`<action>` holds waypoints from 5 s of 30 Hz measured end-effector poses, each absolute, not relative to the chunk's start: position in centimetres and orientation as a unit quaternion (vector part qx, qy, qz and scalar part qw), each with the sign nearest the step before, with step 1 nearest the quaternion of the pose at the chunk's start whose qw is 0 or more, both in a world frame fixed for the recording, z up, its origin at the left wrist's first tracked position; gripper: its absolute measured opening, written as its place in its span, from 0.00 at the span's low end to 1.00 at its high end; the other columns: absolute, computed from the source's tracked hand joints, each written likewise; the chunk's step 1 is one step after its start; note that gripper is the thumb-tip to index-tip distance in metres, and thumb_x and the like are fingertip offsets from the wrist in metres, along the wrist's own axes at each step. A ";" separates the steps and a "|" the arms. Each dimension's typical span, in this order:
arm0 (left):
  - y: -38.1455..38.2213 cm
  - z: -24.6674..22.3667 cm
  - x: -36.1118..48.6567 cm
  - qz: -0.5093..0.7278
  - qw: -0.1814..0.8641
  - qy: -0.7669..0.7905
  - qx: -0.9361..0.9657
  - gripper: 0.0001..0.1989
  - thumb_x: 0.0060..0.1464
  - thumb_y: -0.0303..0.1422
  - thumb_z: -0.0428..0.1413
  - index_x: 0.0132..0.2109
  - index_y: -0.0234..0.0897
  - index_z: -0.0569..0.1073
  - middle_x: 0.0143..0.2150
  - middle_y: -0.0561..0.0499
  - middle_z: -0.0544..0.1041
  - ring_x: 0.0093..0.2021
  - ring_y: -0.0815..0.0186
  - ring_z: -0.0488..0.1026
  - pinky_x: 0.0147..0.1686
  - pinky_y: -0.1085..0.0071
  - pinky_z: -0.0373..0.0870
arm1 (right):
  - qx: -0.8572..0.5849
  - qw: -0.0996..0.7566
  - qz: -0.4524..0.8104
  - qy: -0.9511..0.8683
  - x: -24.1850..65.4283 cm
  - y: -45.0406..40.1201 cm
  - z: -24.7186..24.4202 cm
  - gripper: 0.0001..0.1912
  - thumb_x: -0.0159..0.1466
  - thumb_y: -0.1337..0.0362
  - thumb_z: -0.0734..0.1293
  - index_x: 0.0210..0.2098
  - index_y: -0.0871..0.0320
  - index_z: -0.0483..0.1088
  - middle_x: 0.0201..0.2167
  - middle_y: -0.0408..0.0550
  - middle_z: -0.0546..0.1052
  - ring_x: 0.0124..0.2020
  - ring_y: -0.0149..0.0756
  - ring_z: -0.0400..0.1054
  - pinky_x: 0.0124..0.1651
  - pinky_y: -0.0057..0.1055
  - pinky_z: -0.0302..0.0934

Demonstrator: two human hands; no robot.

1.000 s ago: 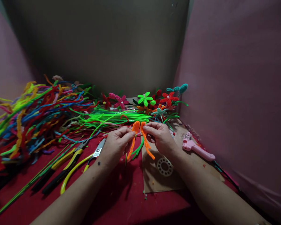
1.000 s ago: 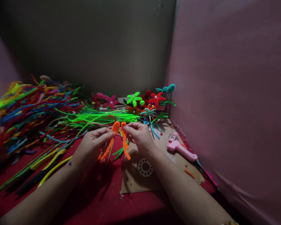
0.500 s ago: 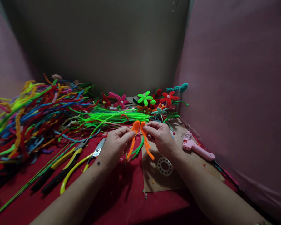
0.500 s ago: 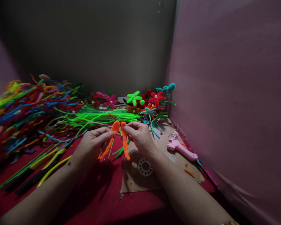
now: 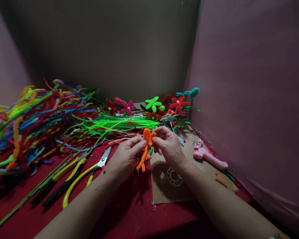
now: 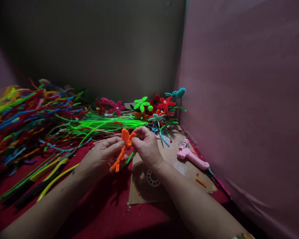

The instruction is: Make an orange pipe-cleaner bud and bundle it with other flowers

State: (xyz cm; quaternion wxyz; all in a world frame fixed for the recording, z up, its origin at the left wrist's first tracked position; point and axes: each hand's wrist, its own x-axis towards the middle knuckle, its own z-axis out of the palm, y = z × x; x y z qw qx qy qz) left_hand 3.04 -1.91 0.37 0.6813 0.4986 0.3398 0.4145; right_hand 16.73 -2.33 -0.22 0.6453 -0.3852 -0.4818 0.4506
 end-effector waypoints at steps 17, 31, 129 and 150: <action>-1.7 0.7 2.7 0.454 0.587 0.388 0.547 0.10 0.44 0.36 0.59 0.25 0.34 0.70 0.23 0.55 0.69 0.21 0.74 0.61 0.23 0.77 0.57 | -0.388 0.593 0.594 -0.380 17.8 -1.7 0.0 0.07 0.47 0.66 0.69 0.25 0.60 0.67 0.12 0.39 0.69 0.13 0.22 0.57 0.15 0.19 0.47; -1.2 0.2 2.4 0.447 0.597 0.382 0.545 0.10 0.45 0.37 0.59 0.27 0.33 0.72 0.20 0.59 0.62 0.20 0.77 0.54 0.21 0.78 0.51 | -0.365 0.589 0.619 -0.369 18.2 -1.3 -0.3 0.06 0.41 0.74 0.63 0.20 0.60 0.67 0.13 0.37 0.67 0.13 0.21 0.56 0.16 0.19 0.43; -1.9 1.4 2.5 0.425 0.428 0.445 0.662 0.10 0.47 0.36 0.55 0.23 0.35 0.71 0.21 0.56 0.64 0.24 0.71 0.57 0.26 0.73 0.55 | -0.449 0.611 0.378 -0.531 16.9 -2.6 -0.3 0.08 0.55 0.62 0.67 0.26 0.61 0.74 0.15 0.39 0.66 0.17 0.24 0.54 0.20 0.25 0.48; -1.8 0.6 3.0 0.404 0.419 0.447 0.679 0.11 0.49 0.36 0.54 0.25 0.34 0.68 0.21 0.56 0.66 0.25 0.70 0.62 0.28 0.73 0.58 | -0.440 0.644 0.396 -0.485 16.6 -2.2 -1.4 0.10 0.53 0.60 0.68 0.28 0.62 0.73 0.18 0.40 0.69 0.18 0.25 0.57 0.21 0.24 0.51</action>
